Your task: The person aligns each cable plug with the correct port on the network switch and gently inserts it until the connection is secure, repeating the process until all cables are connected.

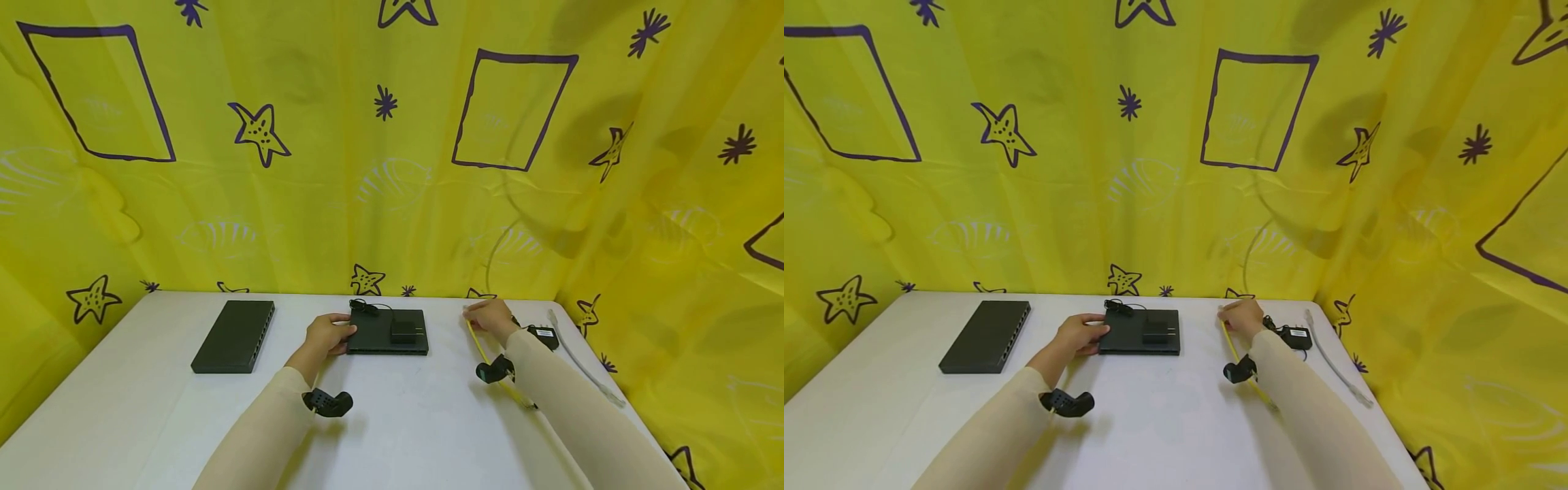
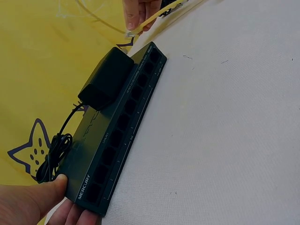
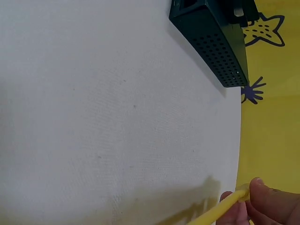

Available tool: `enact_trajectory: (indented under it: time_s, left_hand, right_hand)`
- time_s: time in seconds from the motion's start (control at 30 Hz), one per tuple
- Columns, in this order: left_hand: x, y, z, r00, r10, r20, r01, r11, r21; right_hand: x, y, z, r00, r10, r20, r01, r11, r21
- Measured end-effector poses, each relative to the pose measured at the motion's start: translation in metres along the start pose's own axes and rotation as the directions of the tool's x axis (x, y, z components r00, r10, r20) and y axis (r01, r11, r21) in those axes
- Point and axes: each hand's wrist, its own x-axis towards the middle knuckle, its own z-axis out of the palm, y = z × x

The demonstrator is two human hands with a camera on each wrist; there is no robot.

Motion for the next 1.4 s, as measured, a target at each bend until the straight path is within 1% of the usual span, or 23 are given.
enact_trajectory:
  time_s: [0.17,0.3,0.53,0.63,0.83,1.0,1.17,1.4]
  left_hand:
    - [0.002,0.0,0.0,1.0,0.002,-0.002,-0.002,1.0,-0.007]
    - [0.002,0.0,0.0,1.0,0.011,-0.004,-0.011,1.0,-0.012]
    - [-0.001,0.002,0.0,1.0,0.014,-0.001,-0.014,1.0,-0.007]
    - [-0.002,0.002,0.0,1.0,0.009,-0.002,-0.009,1.0,0.0]
    - [-0.001,0.002,0.0,1.0,0.011,-0.001,-0.011,1.0,0.012]
    - [-0.002,0.002,0.0,1.0,0.009,-0.003,-0.009,1.0,0.015]
    - [-0.003,0.002,0.0,1.0,0.011,-0.002,-0.011,1.0,0.011]
    - [-0.001,0.001,0.001,1.0,0.005,0.0,-0.005,1.0,0.003]
  right_hand:
    - [-0.002,-0.002,0.001,0.996,0.049,0.072,-0.054,0.996,0.071]
    - [-0.006,-0.006,0.002,0.99,0.072,0.12,-0.085,0.991,0.105]
    - [-0.012,-0.008,0.002,0.984,0.103,0.144,-0.125,0.98,0.153]
    - [-0.013,-0.007,0.002,0.978,0.106,0.178,-0.136,0.976,0.17]
    - [-0.017,-0.006,0.002,0.966,0.111,0.234,-0.153,0.974,0.169]
    - [-0.02,-0.005,0.003,0.965,0.098,0.244,-0.14,0.977,0.159]
    - [-0.023,-0.008,0.002,0.958,0.088,0.273,-0.135,0.978,0.157]
    - [-0.029,-0.011,0.006,0.95,0.108,0.291,-0.161,0.973,0.164]
